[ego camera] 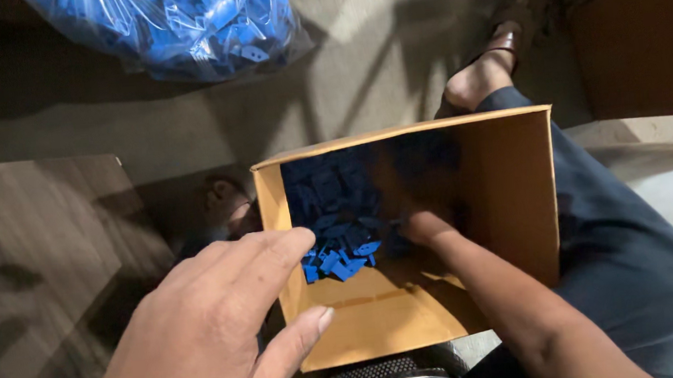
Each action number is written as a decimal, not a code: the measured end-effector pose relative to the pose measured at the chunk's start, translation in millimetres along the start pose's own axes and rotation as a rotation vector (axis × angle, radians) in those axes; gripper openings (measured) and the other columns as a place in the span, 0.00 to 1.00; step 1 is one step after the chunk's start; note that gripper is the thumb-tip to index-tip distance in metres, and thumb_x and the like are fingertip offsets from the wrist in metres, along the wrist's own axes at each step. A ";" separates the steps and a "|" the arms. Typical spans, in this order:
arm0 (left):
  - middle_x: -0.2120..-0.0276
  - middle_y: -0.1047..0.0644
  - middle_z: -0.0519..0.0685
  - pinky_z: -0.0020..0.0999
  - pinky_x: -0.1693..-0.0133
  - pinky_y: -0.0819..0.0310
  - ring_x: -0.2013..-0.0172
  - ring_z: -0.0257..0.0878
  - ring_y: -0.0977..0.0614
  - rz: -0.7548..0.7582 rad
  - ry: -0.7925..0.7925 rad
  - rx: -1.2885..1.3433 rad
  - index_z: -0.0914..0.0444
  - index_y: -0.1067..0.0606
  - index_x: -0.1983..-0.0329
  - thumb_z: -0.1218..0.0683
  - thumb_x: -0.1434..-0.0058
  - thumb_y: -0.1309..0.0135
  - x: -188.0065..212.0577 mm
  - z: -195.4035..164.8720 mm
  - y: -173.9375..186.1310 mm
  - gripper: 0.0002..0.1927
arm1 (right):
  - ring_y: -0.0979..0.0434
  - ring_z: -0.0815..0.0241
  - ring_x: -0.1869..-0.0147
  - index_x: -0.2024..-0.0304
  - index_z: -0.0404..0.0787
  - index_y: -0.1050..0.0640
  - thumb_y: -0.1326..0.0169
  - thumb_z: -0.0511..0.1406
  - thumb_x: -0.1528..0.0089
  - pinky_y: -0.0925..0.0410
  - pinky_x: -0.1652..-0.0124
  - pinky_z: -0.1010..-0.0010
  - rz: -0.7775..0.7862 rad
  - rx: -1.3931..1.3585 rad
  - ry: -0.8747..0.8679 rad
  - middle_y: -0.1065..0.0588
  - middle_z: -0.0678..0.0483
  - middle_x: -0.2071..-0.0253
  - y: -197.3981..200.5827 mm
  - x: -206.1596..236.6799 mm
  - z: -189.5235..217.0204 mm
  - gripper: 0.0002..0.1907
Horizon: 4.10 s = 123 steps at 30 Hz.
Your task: The person moves bags of plastic components into a large container and then uses a utility knife to trim excess material from individual blue plastic parts.
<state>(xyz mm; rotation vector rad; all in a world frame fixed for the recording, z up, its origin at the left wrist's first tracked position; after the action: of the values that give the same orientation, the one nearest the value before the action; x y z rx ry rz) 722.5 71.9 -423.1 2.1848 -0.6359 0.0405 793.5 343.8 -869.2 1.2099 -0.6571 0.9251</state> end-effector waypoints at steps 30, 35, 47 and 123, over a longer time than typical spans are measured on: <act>0.55 0.19 0.55 0.47 0.53 0.27 0.53 0.53 0.19 0.037 0.071 -0.012 0.61 0.25 0.40 0.43 0.41 0.40 0.6 5.8 2.1 0.29 | 0.27 0.36 0.40 0.40 0.37 0.28 0.39 0.40 0.43 0.34 0.42 0.54 0.336 0.072 -0.048 0.26 0.37 0.44 -43.2 26.4 -57.6 0.30; 0.51 0.20 0.54 0.47 0.52 0.28 0.52 0.51 0.19 0.049 0.069 -0.005 0.62 0.26 0.38 0.41 0.40 0.41 0.1 5.8 -3.9 0.31 | 0.27 0.37 0.41 0.41 0.38 0.26 0.39 0.42 0.43 0.34 0.43 0.54 0.345 0.058 -0.038 0.25 0.38 0.46 -58.3 36.3 -50.3 0.29; 0.50 0.20 0.56 0.48 0.51 0.29 0.52 0.55 0.21 -0.002 0.040 0.001 0.63 0.26 0.40 0.44 0.40 0.41 -2.6 -7.3 4.4 0.29 | 0.24 0.40 0.43 0.45 0.42 0.23 0.39 0.46 0.43 0.32 0.46 0.55 0.095 0.073 -0.059 0.23 0.41 0.49 26.6 8.4 -61.2 0.27; 0.51 0.22 0.53 0.45 0.54 0.31 0.53 0.50 0.21 0.003 -0.041 0.186 0.65 0.28 0.39 0.47 0.42 0.40 -0.9 -8.7 13.6 0.30 | 0.19 0.44 0.44 0.34 0.48 0.31 0.46 0.50 0.36 0.27 0.45 0.55 -0.199 0.007 -0.070 0.22 0.45 0.46 64.6 14.7 35.5 0.30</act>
<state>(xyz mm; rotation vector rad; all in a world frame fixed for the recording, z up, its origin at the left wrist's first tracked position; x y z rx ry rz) 717.1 71.6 -407.9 2.3694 -0.6823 0.0587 746.2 318.4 -816.5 1.2933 -0.5779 0.7216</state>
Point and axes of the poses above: each hand's wrist, its own x-axis away from the middle knuckle, its own y-axis out of the back of the hand, z = x × y, the point moved 9 cm from there along -x, towards the middle knuckle
